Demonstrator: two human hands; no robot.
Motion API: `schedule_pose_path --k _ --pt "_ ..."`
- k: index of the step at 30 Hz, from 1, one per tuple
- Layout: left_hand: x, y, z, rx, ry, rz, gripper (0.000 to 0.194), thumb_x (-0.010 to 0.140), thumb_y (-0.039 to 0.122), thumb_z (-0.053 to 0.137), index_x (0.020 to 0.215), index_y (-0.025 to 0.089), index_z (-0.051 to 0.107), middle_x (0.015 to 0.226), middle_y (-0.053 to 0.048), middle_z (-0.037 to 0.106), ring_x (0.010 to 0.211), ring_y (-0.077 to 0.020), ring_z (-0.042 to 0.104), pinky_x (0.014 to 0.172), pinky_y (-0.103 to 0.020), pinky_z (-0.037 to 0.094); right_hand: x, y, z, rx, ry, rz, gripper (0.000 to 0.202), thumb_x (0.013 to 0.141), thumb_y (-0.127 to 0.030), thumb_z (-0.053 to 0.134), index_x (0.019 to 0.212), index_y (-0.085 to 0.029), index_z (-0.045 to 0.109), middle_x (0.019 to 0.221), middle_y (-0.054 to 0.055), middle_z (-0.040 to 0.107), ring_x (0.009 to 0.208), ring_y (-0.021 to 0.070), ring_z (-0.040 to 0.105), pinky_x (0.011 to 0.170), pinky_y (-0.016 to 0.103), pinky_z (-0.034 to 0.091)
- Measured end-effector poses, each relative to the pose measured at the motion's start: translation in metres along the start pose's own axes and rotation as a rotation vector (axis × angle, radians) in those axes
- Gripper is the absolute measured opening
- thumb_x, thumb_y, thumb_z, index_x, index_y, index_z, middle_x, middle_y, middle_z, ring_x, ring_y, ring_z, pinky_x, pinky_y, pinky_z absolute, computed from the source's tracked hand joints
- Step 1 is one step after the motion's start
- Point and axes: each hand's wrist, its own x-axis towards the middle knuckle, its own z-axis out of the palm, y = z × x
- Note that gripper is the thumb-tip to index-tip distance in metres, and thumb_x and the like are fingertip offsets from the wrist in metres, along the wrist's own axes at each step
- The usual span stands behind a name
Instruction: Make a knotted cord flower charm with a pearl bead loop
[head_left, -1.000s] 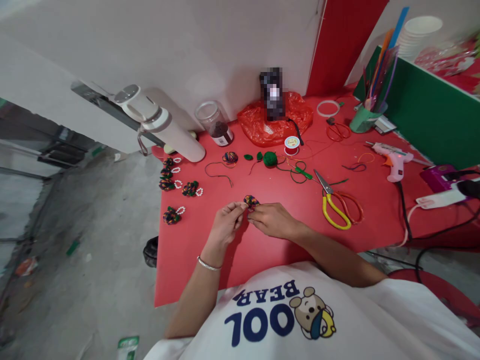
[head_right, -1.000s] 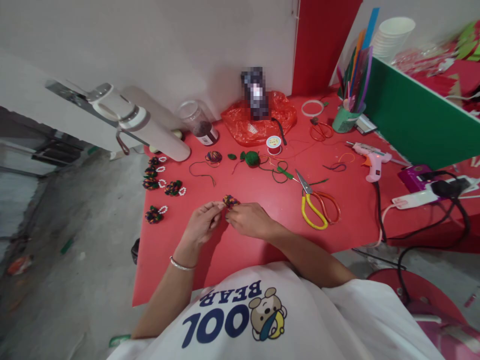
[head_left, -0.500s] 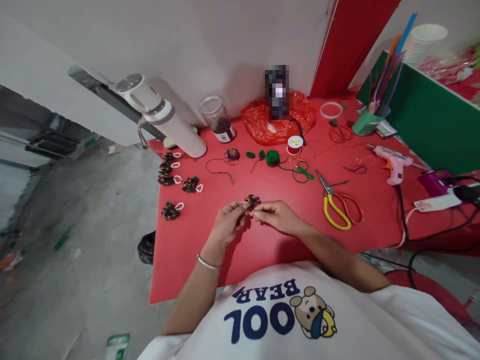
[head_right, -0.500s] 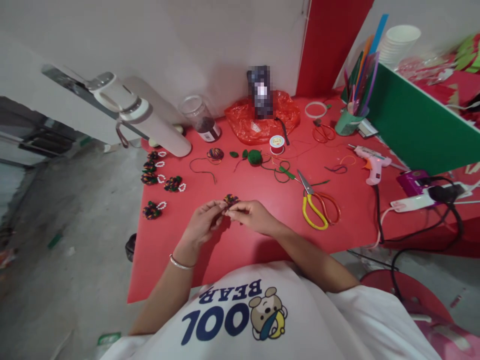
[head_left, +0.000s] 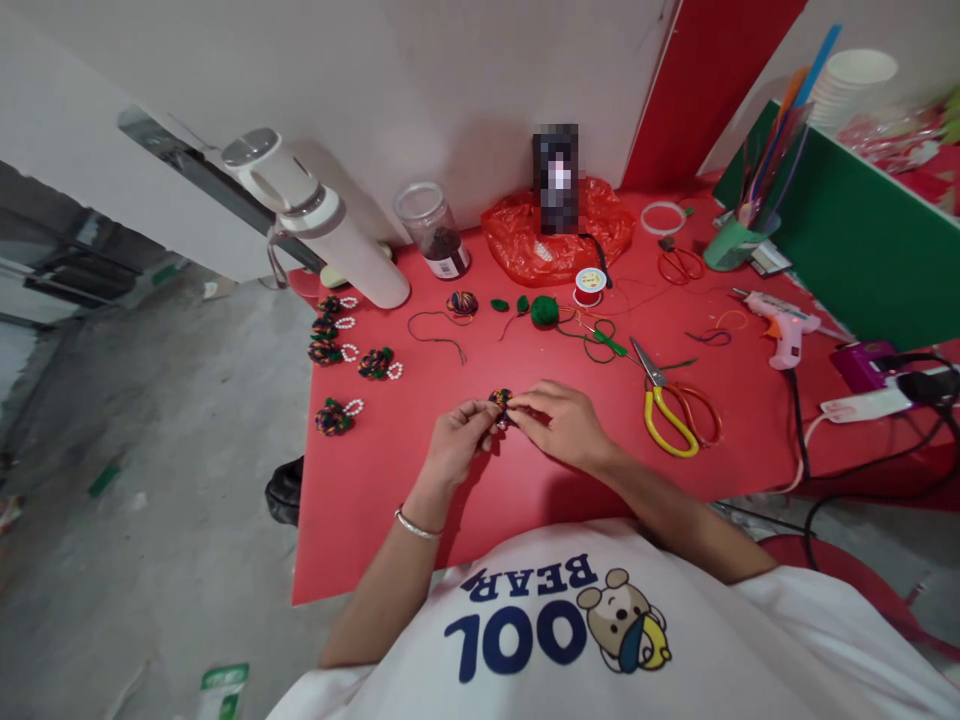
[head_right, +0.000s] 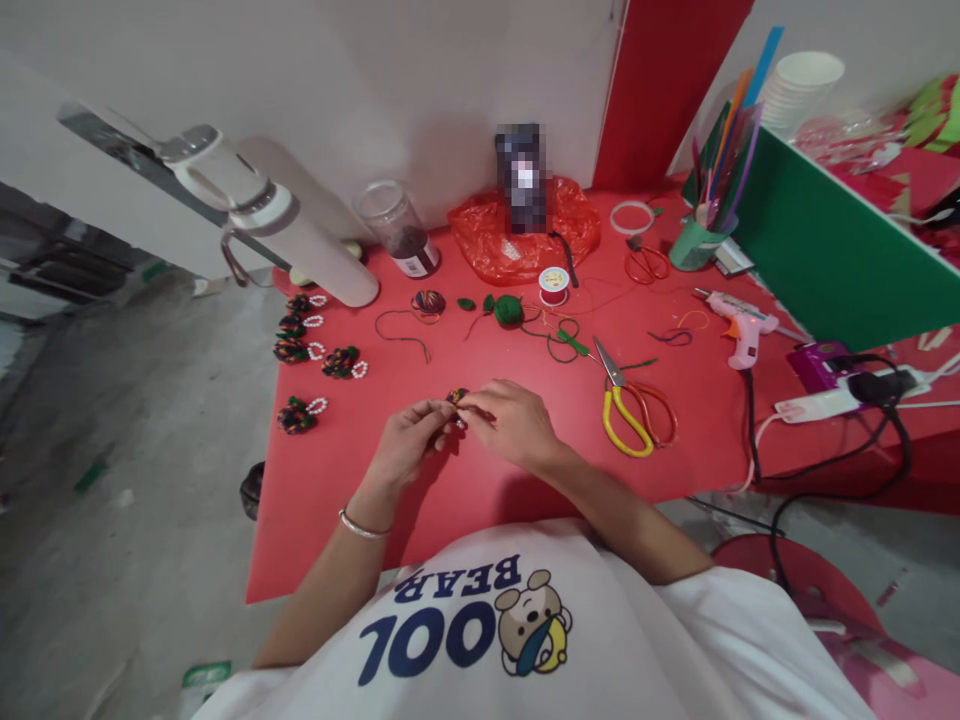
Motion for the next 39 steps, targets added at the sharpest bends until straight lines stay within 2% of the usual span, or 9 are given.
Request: schedule_pose_path --k 5,13,18,21,23,26,30,33,39 --pt "-0.001 0.001 0.0 0.08 -0.007 0.057 0.03 0.069 0.04 0.082 0.074 0.013 0.069 0.058 -0.002 0.064 0.043 -0.0078 0.05 0.044 -0.021 0.038 0.015 0.001 0.008 -0.095 -0.15 -0.024 0.016 0.093 -0.025 0.07 0.106 -0.028 0.077 0.099 0.002 0.073 0.094 0.0167 0.064 0.076 0.027 0.043" --pt "0.003 -0.004 -0.001 -0.043 0.016 -0.039 0.027 0.065 0.036 0.08 0.073 0.014 0.066 0.055 -0.001 0.062 0.041 -0.01 0.051 0.037 -0.021 0.028 0.024 0.005 0.01 -0.113 -0.169 -0.064 0.016 0.096 -0.023 0.065 0.09 -0.025 0.08 0.089 0.002 0.074 0.086 0.0153 0.062 0.074 0.026 0.04" --pt "0.002 -0.001 0.002 -0.061 -0.028 -0.035 0.032 0.071 0.044 0.071 0.077 0.013 0.068 0.064 -0.005 0.066 0.048 -0.0138 0.058 0.04 -0.023 0.038 0.023 0.01 0.012 -0.058 -0.129 -0.038 0.018 0.095 -0.021 0.062 0.085 -0.021 0.077 0.089 0.003 0.073 0.085 0.015 0.063 0.074 0.026 0.041" --pt "-0.001 -0.002 0.003 0.069 0.067 0.068 0.029 0.071 0.043 0.075 0.08 0.016 0.068 0.068 -0.005 0.067 0.056 -0.0151 0.06 0.047 -0.023 0.041 0.023 0.016 0.017 0.089 -0.077 0.066 0.017 0.094 -0.021 0.063 0.084 -0.02 0.077 0.084 0.003 0.072 0.077 0.0131 0.062 0.07 0.025 0.042" --pt "-0.004 -0.006 0.005 0.227 0.17 0.197 0.022 0.07 0.036 0.08 0.075 0.018 0.067 0.064 -0.001 0.062 0.058 -0.0131 0.053 0.052 -0.022 0.038 0.024 0.019 0.02 0.194 -0.048 0.151 0.017 0.091 -0.022 0.064 0.08 -0.019 0.077 0.078 0.002 0.07 0.07 0.0123 0.061 0.066 0.024 0.042" --pt "-0.008 -0.014 0.012 0.452 0.214 0.328 0.025 0.067 0.033 0.085 0.065 0.02 0.063 0.06 0.001 0.052 0.058 -0.0127 0.042 0.056 -0.022 0.03 0.025 0.022 0.023 0.363 -0.035 0.27 0.015 0.086 -0.024 0.066 0.076 -0.018 0.075 0.073 0.002 0.07 0.066 0.0123 0.06 0.063 0.024 0.043" --pt "-0.006 -0.023 0.026 0.596 0.274 0.391 0.03 0.064 0.035 0.089 0.065 0.02 0.063 0.069 -0.002 0.054 0.066 -0.0158 0.045 0.058 -0.024 0.021 0.025 0.026 0.026 0.593 -0.058 0.406 0.017 0.081 -0.031 0.068 0.076 -0.017 0.075 0.072 0.002 0.072 0.066 0.0135 0.062 0.063 0.024 0.047" --pt "-0.002 -0.027 0.033 0.67 0.318 0.391 0.023 0.072 0.034 0.082 0.069 0.02 0.064 0.077 -0.006 0.057 0.072 -0.0188 0.049 0.058 -0.025 0.018 0.024 0.028 0.026 0.681 -0.067 0.424 0.02 0.079 -0.036 0.068 0.077 -0.017 0.074 0.074 0.002 0.073 0.067 0.0137 0.063 0.066 0.025 0.049" --pt "0.002 -0.026 0.036 0.656 0.328 0.426 0.004 0.08 0.025 0.071 0.079 0.021 0.072 0.091 -0.01 0.064 0.083 -0.022 0.056 0.061 -0.025 0.028 0.025 0.029 0.021 0.659 -0.026 0.398 0.022 0.08 -0.038 0.067 0.079 -0.017 0.074 0.074 0.001 0.073 0.067 0.0137 0.062 0.065 0.026 0.049"
